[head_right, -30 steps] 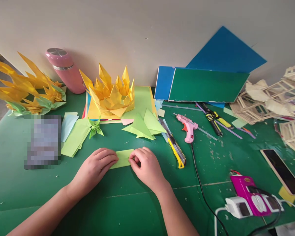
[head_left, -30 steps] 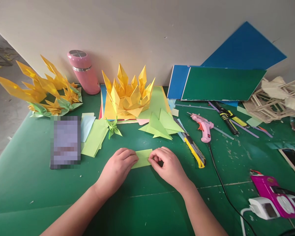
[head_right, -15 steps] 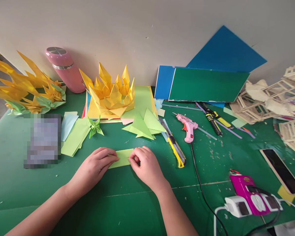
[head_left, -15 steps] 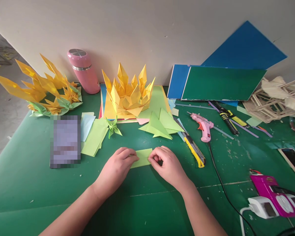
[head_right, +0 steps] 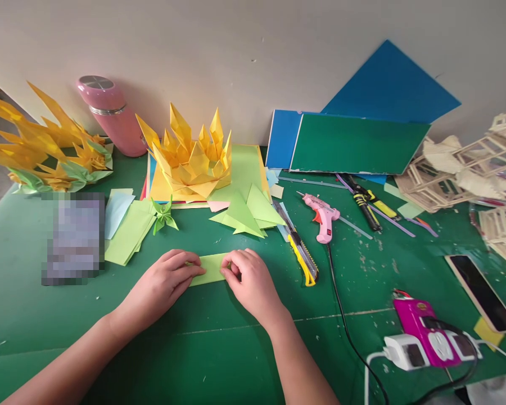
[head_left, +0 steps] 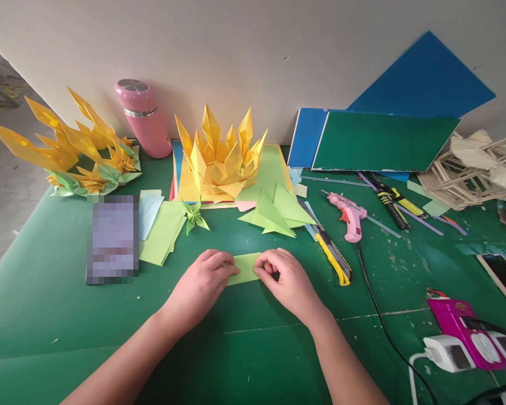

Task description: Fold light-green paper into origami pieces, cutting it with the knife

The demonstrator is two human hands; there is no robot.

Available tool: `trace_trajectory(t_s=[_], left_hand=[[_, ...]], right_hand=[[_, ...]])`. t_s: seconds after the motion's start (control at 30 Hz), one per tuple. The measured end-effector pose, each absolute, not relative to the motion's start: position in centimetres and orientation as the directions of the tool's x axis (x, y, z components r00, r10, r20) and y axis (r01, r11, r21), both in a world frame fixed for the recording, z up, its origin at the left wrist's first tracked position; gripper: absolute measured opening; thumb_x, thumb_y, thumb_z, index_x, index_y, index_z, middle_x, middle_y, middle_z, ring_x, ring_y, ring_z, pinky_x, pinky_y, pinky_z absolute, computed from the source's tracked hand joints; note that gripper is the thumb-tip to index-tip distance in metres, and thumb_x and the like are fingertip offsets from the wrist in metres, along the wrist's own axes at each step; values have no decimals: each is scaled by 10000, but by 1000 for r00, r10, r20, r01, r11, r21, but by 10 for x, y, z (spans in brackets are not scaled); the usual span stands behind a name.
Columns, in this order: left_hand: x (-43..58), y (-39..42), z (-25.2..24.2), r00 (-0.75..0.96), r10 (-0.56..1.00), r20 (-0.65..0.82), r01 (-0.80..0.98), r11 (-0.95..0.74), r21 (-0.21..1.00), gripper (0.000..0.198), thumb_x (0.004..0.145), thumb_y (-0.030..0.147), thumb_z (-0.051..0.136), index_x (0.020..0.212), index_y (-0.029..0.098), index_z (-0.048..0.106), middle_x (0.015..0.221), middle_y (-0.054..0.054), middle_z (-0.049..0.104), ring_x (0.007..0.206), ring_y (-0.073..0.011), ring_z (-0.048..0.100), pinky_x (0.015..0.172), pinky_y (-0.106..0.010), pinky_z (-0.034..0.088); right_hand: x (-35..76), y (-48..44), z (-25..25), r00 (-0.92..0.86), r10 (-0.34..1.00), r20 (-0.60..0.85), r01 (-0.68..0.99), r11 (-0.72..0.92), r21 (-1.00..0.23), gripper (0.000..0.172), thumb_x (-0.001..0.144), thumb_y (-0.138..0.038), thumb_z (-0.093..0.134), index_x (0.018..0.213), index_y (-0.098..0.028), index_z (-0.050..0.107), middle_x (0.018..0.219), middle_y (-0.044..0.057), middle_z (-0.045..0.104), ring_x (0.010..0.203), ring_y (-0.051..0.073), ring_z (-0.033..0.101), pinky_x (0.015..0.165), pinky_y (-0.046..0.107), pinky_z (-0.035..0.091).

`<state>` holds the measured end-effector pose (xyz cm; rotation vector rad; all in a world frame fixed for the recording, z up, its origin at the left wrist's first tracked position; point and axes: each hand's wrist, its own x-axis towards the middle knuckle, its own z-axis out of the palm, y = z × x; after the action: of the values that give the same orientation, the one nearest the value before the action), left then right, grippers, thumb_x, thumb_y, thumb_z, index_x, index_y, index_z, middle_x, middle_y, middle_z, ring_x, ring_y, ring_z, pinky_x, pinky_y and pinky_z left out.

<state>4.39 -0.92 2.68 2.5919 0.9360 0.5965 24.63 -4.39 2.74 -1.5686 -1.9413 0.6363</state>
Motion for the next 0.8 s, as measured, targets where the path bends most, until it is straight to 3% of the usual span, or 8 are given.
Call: trace_trajectory(t_s=[0.57, 0.8], left_hand=[[44, -6, 23, 641, 719, 267, 498, -655, 569, 250, 951, 190, 446, 861, 178, 679, 915, -57, 681, 826, -176, 619, 753, -309, 546], [37, 0, 18, 660, 709, 250, 456, -642, 616, 248, 944, 146, 434, 885, 173, 674, 960, -60, 682, 886, -173, 629, 801, -306, 541]], right_hand=[[246, -44, 28, -167, 983, 75, 725, 174, -667, 137, 851, -89, 565, 798, -212, 590, 643, -18, 505, 673, 171, 502, 621, 273, 435], [246, -44, 29, -167, 985, 40, 713, 149, -685, 141, 858, -81, 550, 802, -205, 587, 649, -18, 495, 682, 171, 490, 633, 275, 423]])
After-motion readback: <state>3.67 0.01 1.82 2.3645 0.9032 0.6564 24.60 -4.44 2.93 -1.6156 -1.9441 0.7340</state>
